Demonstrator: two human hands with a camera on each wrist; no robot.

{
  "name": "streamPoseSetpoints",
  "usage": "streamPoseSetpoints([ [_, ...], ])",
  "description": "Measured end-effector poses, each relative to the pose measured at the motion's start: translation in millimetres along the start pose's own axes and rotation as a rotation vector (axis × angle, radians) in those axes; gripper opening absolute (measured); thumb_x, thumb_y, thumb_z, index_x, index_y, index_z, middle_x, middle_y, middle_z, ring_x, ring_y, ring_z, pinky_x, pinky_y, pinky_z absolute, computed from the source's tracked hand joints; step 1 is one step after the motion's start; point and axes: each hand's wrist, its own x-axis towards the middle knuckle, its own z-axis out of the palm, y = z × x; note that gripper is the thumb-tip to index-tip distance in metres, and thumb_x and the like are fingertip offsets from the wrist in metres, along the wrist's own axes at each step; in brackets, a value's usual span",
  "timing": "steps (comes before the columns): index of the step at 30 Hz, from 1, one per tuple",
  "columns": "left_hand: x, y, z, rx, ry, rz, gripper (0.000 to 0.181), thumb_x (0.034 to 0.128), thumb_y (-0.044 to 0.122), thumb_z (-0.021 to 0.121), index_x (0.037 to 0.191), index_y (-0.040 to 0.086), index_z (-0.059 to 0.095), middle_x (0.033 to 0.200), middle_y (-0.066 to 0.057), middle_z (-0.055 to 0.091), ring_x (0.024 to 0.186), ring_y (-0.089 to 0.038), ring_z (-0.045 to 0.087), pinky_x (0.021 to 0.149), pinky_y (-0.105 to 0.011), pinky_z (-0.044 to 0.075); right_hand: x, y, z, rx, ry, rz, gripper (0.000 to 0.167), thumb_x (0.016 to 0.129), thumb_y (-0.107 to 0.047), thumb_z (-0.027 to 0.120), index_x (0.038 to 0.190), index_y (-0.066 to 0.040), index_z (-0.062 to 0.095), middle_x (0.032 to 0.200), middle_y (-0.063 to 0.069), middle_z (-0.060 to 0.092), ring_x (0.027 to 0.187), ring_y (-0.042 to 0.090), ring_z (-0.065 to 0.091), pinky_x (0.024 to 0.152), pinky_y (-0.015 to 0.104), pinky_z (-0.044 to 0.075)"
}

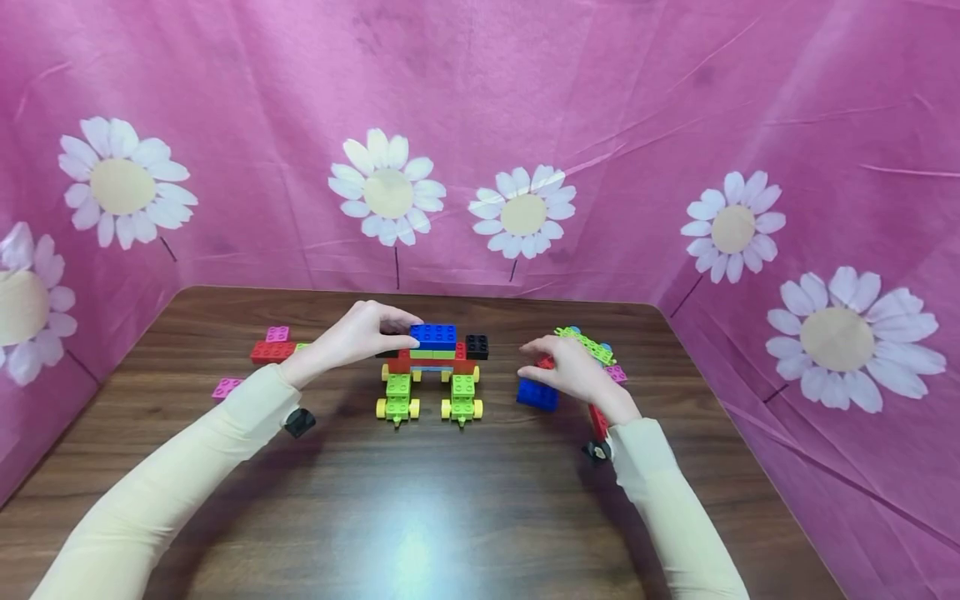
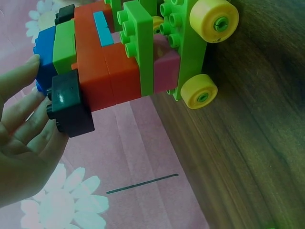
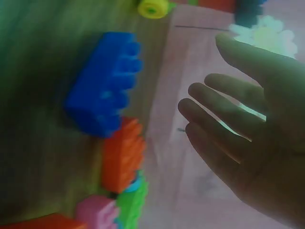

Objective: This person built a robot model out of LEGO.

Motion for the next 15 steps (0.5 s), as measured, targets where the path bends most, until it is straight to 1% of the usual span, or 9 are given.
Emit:
streamPoseSetpoints([
  [3,-0.1,0.2,-0.7,0.0,0.001,-0.003,0.036,0.0892,0.024,0.074,0.12,0.007,0.071,0.112,-0.01,0.076,0.104,-0.022,0.071,0.09,-0.037,0.058,-5.7,7,5,0.028,-0.041,0.007,0.038,0.086,-0.021,0.077,0.115,0.003,0.07,0.111,0.019,0.073,0.1,0.032,0.069,0.085,0.047,0.058],
  [7,-0.2,-0.5,-1.3,-0.011,-0.003,-0.004,0.037,0.0895,0.024,0.074,0.121,0.007,0.071,0.113,-0.01,0.075,0.105,-0.023,0.071,0.091,-0.038,0.058,-11.5,13,13,0.035,-0.098,0.008,0.039,0.083,-0.021,0.079,0.114,0.002,0.07,0.109,0.017,0.074,0.099,0.029,0.07,0.084,0.044,0.059],
  [12,-0.1,-1.9,-0.2,-0.017,0.006,0.015,0.035,0.0899,0.022,0.073,0.121,0.006,0.071,0.112,-0.011,0.075,0.102,-0.022,0.071,0.087,-0.036,0.059,-16.0,19,20,-0.007,-0.142,0.009,0.041,0.08,-0.021,0.083,0.114,-0.003,0.071,0.109,0.012,0.075,0.097,0.024,0.071,0.087,0.044,0.059],
  [15,-0.6,-1.4,0.5,-0.018,0.005,0.011,0.035,0.0896,0.022,0.073,0.12,0.006,0.071,0.111,-0.011,0.076,0.101,-0.022,0.071,0.087,-0.035,0.059,-17.2,20,24,-0.039,-0.152,0.015,0.04,0.078,-0.021,0.084,0.112,-0.004,0.072,0.108,0.011,0.075,0.097,0.023,0.07,0.089,0.044,0.058],
])
